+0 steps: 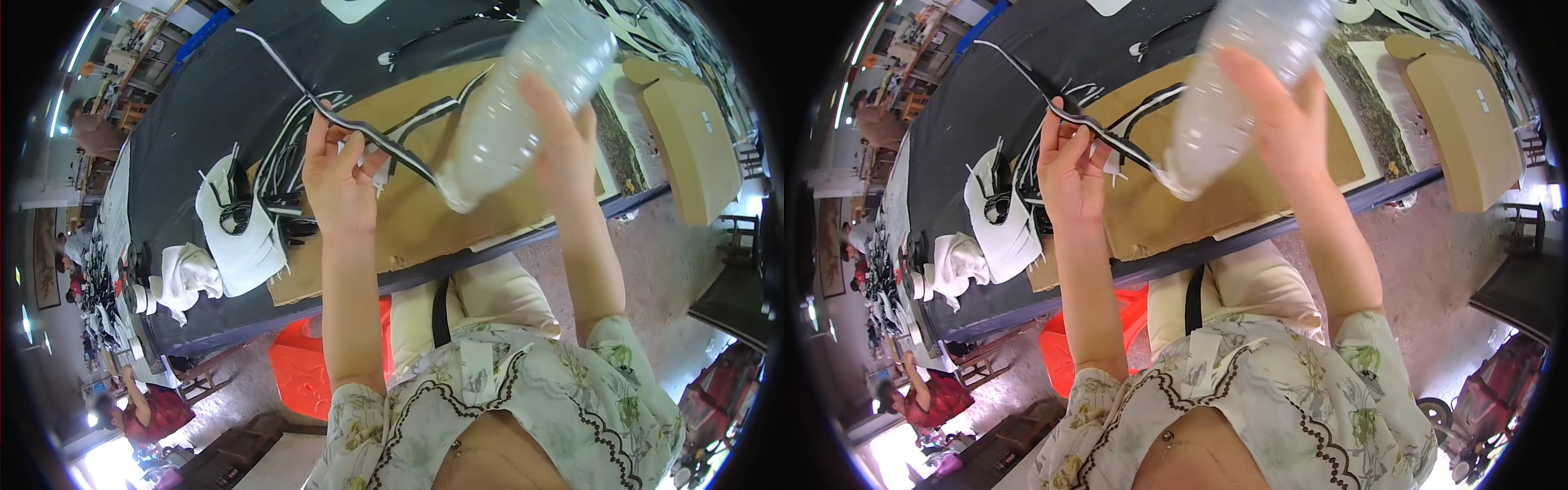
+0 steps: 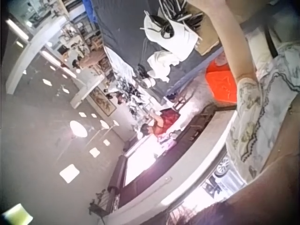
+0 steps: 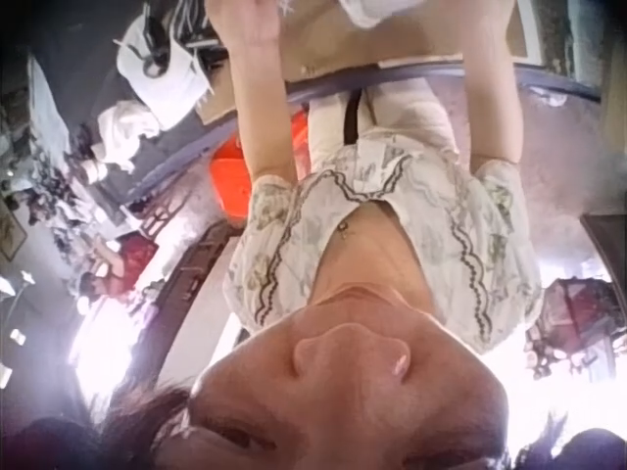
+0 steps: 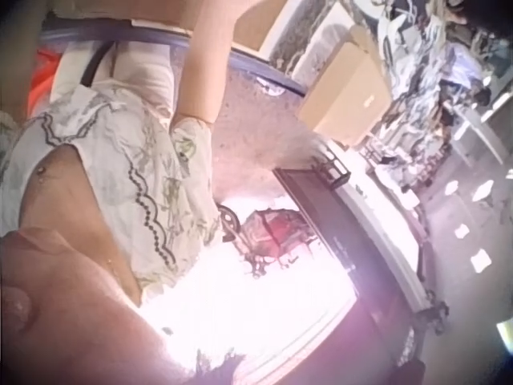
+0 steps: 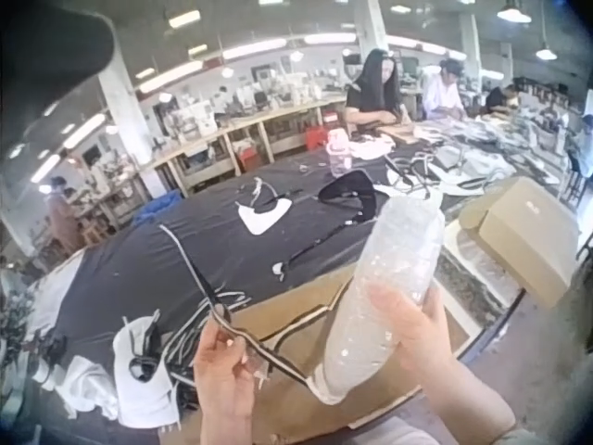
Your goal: Apply liquid adhesive to the edges of shoe upper components using a squeeze bottle.
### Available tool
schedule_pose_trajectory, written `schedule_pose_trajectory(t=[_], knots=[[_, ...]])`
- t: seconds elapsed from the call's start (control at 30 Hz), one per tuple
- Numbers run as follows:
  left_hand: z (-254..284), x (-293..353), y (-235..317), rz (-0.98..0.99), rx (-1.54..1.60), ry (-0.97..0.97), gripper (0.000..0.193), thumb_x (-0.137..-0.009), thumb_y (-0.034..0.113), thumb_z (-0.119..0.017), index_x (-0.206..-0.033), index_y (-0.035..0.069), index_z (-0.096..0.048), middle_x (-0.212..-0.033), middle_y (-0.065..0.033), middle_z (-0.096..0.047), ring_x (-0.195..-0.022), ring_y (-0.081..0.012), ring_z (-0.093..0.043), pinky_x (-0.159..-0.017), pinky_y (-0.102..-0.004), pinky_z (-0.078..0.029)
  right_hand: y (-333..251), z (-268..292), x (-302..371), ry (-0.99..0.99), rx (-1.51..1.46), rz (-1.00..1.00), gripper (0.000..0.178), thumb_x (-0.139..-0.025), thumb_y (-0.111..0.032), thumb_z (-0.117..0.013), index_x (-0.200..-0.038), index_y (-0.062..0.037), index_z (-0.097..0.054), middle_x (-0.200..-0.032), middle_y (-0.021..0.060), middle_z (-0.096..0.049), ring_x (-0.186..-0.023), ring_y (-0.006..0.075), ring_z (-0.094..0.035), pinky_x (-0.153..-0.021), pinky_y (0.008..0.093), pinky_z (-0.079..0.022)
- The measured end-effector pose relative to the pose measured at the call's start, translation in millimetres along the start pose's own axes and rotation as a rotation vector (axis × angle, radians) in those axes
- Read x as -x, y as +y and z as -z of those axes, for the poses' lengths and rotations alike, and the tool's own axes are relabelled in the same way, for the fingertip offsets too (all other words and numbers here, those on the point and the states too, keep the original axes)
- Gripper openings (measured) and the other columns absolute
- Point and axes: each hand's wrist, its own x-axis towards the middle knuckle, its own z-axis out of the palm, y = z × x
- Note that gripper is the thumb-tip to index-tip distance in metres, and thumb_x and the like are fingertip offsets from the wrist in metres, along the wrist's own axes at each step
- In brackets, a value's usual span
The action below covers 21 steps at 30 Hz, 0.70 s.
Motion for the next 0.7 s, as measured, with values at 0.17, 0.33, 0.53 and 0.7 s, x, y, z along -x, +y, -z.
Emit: schedule_pose_trajectory(t=[0.17, 0.33, 0.53, 0.7], knots=[[6.9, -15.2, -9.6, 0.000, 0.080, -0.037, 0.048, -0.082, -0.008, -0.050, -0.127, 0.007, -0.046, -0.091, -0.0022, -0.049, -0.080, -0.0119, -0.057, -0.065, -0.0291, -0.056, 14.8, 55.4, 0.7, 0.076, -0.522, -0.558, 0.050, -0.084, -0.041, -0.056, -0.110, 0.0014, -0.051, -0.101, 0.0207, -0.060, -0.087, 0.0282, -0.063, -0.072, 0.0395, -0.055], [2.3, -27.9, -21.9, -0.043, 0.027, -0.018, 0.048, -0.084, -0.007, -0.050, -0.129, 0.010, -0.045, -0.092, -0.0015, -0.050, -0.083, -0.0126, -0.057, -0.065, -0.0299, -0.056, 26.9, 20.6, 31.9, -0.165, -0.747, -0.926, 0.057, -0.082, -0.044, -0.057, -0.117, -0.0002, -0.045, -0.108, 0.0278, -0.055, -0.087, 0.0296, -0.062, -0.066, 0.0400, -0.056], [2.8, -27.8, -25.2, -0.036, 0.037, -0.049, 0.039, -0.086, -0.001, -0.052, -0.125, 0.008, -0.047, -0.094, -0.0027, -0.058, -0.087, -0.0143, -0.060, -0.075, -0.0348, -0.054, 34.4, 12.3, 32.7, -0.214, -0.790, -0.977, 0.057, -0.083, -0.046, -0.055, -0.118, -0.0024, -0.043, -0.107, 0.0282, -0.054, -0.092, 0.0320, -0.061, -0.067, 0.0410, -0.056], [-2.6, -7.8, -23.0, 0.138, -0.055, -0.121, 0.051, -0.084, 0.003, -0.057, -0.130, -0.005, -0.034, -0.101, -0.0145, -0.059, -0.087, -0.0223, -0.062, -0.074, -0.0365, -0.055, 36.9, 8.3, 26.7, -0.223, -0.714, -0.883, 0.059, -0.081, -0.045, -0.057, -0.100, 0.0107, -0.051, -0.089, 0.0226, -0.059, -0.106, 0.0325, -0.057, -0.058, 0.0334, -0.059]])
